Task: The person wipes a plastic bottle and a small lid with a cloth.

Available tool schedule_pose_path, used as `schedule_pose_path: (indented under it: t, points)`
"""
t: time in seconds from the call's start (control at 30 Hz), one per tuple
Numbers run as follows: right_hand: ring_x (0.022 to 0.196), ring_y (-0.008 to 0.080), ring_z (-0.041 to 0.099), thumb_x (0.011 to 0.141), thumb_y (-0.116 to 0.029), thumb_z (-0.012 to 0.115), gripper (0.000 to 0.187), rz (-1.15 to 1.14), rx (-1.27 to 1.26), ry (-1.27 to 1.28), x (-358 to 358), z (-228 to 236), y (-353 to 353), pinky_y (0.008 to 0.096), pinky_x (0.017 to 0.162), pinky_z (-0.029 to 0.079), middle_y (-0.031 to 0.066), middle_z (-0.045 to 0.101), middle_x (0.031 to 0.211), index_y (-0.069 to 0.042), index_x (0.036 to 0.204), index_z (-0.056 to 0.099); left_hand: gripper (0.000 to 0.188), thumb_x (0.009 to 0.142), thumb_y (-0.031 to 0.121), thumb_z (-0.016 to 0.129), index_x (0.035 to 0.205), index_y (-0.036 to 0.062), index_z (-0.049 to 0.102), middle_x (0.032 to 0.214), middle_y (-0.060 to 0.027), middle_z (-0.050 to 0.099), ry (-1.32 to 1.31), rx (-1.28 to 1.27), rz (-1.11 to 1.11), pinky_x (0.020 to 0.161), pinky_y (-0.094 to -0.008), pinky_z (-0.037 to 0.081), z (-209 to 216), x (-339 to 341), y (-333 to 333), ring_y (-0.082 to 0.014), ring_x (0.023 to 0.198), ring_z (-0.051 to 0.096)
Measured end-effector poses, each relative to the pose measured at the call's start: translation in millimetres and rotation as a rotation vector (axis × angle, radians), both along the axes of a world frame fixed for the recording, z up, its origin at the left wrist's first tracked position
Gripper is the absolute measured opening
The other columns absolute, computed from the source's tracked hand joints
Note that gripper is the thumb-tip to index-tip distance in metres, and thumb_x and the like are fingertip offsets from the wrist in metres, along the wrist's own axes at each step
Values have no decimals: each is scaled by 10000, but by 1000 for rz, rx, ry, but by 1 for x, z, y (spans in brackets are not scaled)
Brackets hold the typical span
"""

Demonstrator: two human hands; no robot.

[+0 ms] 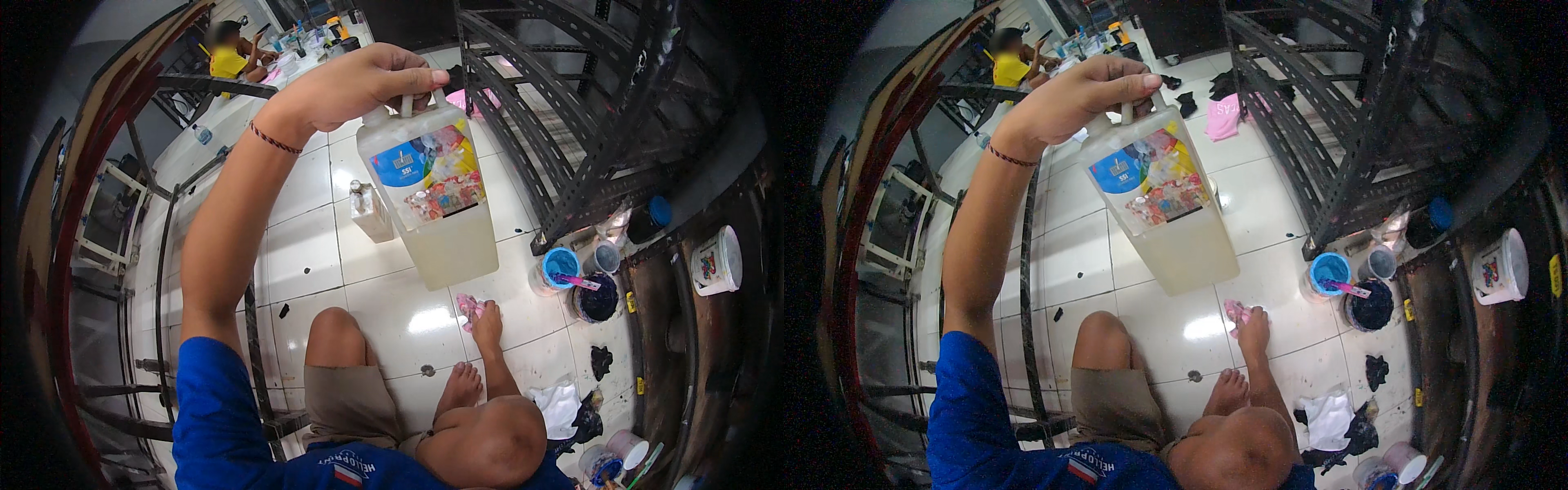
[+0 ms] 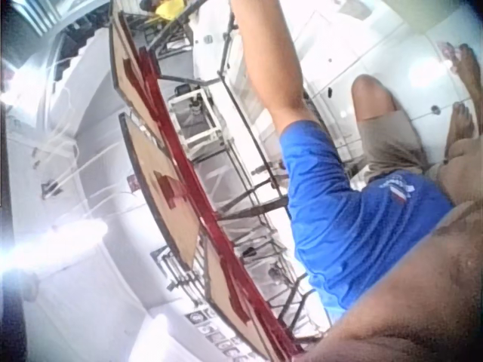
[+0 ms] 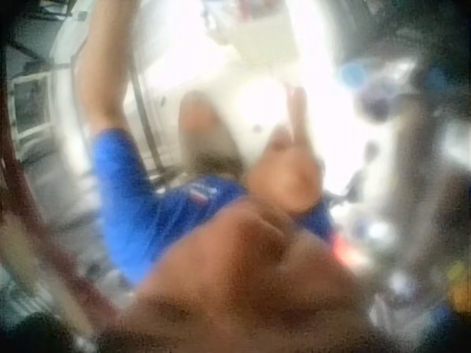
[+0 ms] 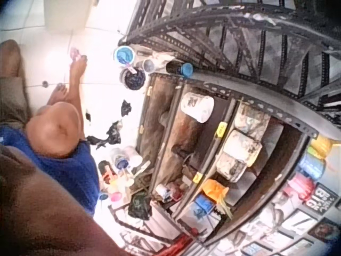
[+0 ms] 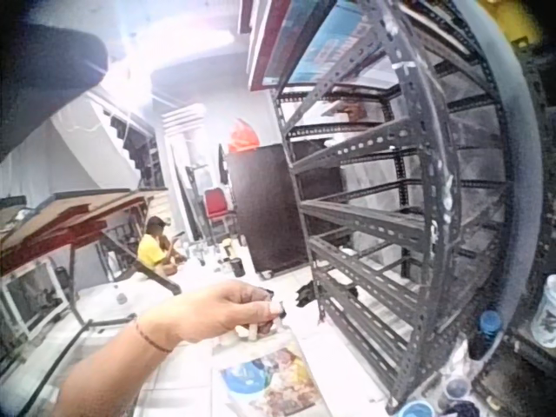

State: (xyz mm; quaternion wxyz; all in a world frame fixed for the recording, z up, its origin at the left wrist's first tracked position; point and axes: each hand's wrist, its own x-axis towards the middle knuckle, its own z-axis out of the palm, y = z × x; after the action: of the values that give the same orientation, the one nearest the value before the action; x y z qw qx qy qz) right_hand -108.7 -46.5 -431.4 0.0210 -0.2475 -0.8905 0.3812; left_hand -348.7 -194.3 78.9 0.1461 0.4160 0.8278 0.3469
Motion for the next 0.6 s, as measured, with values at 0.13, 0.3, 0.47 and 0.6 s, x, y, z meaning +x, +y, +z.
schedule_pose_path:
  t: [0.13,0.3,0.47,0.6]
  points:
    - [1006,434,570,828,-143,691,390,-5,3,-25,0,-3,1,482,841,484,238,565,1070,21,1124,497,425,945,446,596,889,32,668,787,7,608,5,-47,40,691,-227,434,6,8,0,-70,752,536]
    - [1000,434,572,825,-142,693,396,-20,6,-9,1,-9,3,481,826,488,234,559,1063,9,1128,487,406,950,434,596,886,40,672,780,14,608,-2,-25,56,689,-219,437,2,3,1,-64,741,535]
    - [984,429,575,823,-143,692,387,13,22,7,4,-3,0,485,810,489,230,556,1055,0,1113,477,404,952,434,595,889,42,668,783,13,609,-7,-19,53,699,-219,438,0,0,-4,-60,744,534]
    - [978,427,576,821,-138,689,382,16,31,15,3,-7,0,485,808,488,229,556,1052,-2,1109,478,402,950,435,599,895,42,664,795,12,611,-8,-53,48,709,-226,439,2,1,-5,-62,751,534]
